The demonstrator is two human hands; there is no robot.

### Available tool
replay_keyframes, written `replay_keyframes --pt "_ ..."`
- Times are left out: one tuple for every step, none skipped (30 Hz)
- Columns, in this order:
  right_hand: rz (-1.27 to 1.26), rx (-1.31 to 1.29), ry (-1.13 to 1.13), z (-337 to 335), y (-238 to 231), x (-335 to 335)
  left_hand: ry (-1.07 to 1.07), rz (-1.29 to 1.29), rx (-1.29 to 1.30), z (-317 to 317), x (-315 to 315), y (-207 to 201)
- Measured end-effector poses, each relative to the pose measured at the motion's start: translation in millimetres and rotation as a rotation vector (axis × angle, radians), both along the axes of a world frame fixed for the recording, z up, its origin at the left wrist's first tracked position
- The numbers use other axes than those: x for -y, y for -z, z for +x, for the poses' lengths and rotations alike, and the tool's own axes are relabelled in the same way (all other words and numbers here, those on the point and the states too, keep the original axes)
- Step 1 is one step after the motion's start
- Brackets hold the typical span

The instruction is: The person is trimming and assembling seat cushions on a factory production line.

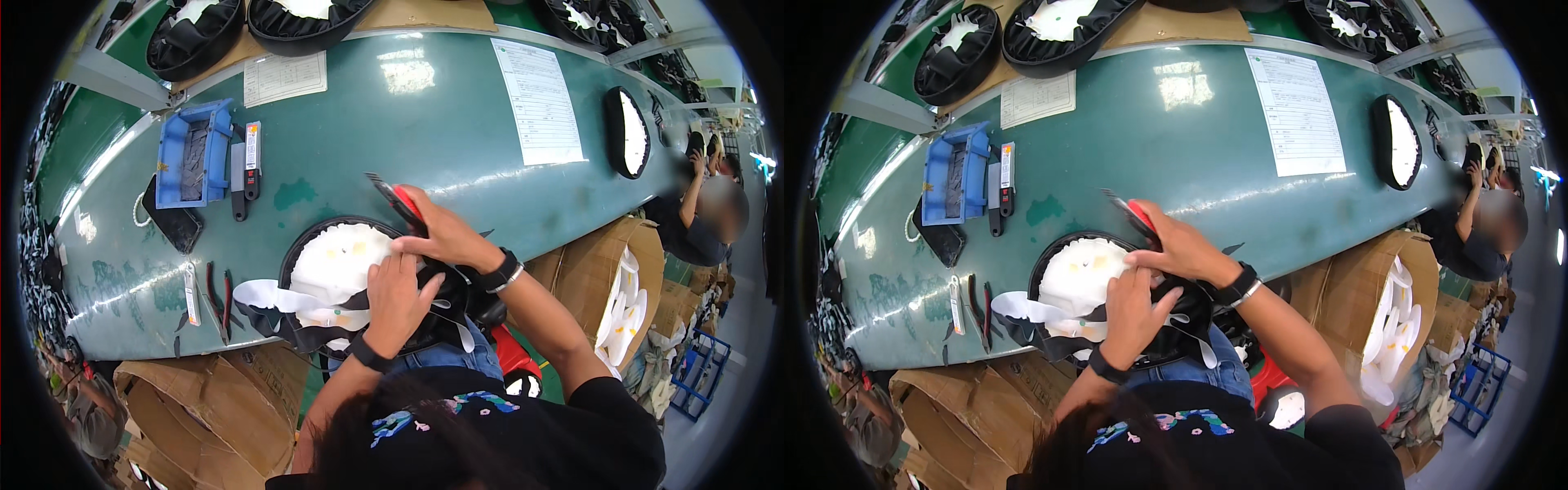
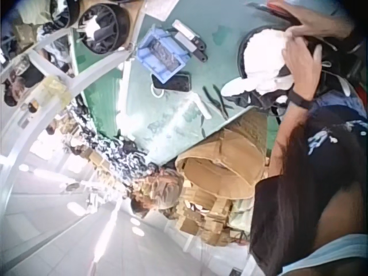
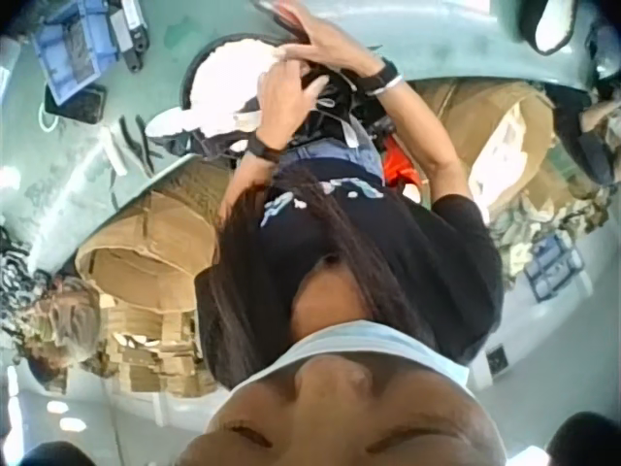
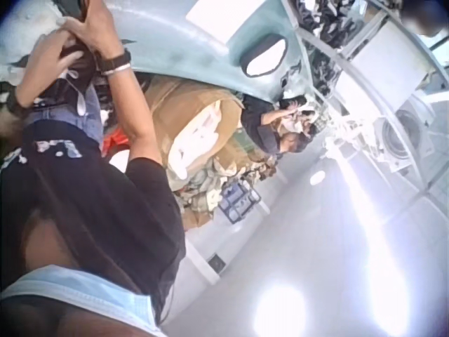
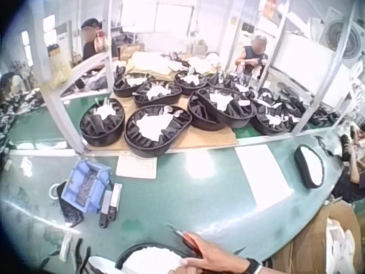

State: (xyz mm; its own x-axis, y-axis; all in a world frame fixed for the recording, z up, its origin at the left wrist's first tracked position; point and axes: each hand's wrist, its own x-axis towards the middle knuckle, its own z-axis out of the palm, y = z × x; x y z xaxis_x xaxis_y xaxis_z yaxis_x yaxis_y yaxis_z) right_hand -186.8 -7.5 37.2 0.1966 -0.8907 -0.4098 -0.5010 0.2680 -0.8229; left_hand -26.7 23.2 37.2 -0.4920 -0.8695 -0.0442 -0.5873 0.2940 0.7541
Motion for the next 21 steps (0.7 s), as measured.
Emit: replay_keyframes --pt "-0.163 -0.073 0.091 -7 6 -13 0.006 -0.004 -0.005 -3 0 3" --pt "-0.325 -0.145 0.181 -15 6 -26 0.065 0.033 0.026 -4 0 6" --pt "-0.253 -0.233 0.200 -20 -9 -39 0.111 0.071 0.067 -1 1 10" --pt "-0.256 -0.284 0.168 -26 -19 -54 0.102 0.070 0.073 2 2 14" --pt "-0.263 -0.343 0.143 -32 -29 -69 0.102 0.075 -0.015 3 4 18" --pt "-0.262 -0.343 0.144 -38 -37 -85 0.103 0.084 -0.102 5 5 19" --pt "-0.273 -0.387 0.026 -43 -43 -98 0.097 0.127 -0.149 9 5 18" --pt "-0.285 -0.435 -0.089 -45 -50 -102 0.100 0.126 -0.151 11 8 16" --pt "-0.285 -0.436 -0.088 -45 -55 -101 0.118 0.205 -0.186 12 10 14" --pt "-0.229 -0.504 -0.187 -44 -60 -98 0.135 0.284 -0.219 13 13 12" --pt "-0.170 -0.576 -0.285 -41 -64 -94 0.161 0.316 -0.222 12 14 10" --pt "-0.170 -0.580 -0.283 -38 -63 -92 0.164 0.315 -0.226 13 15 10" --pt "-0.202 -0.627 -0.336 -35 -61 -89 0.177 0.345 -0.239 15 14 12" --pt "-0.237 -0.667 -0.396 -34 -57 -88 0.182 0.375 -0.248 18 15 12" --pt "-0.238 -0.665 -0.400 -33 -55 -94 0.177 0.375 -0.248 21 17 11" --pt "-0.236 -0.660 -0.351 -32 -52 -107 0.222 0.380 -0.333 26 20 10" --pt "-0.237 -0.654 -0.306 -31 -49 -118 0.264 0.382 -0.418 29 24 9" --pt "-0.231 -0.660 -0.307 -29 -47 -131 0.266 0.386 -0.425 32 27 9" --pt "-0.176 -0.699 -0.266 -26 -46 -145 0.281 0.468 -0.553 34 30 8" --pt "-0.126 -0.732 -0.228 -24 -46 -155 0.291 0.547 -0.677 37 33 9" --pt "-0.100 -0.729 -0.188 -17 -49 -162 0.326 0.570 -0.747 41 38 11"
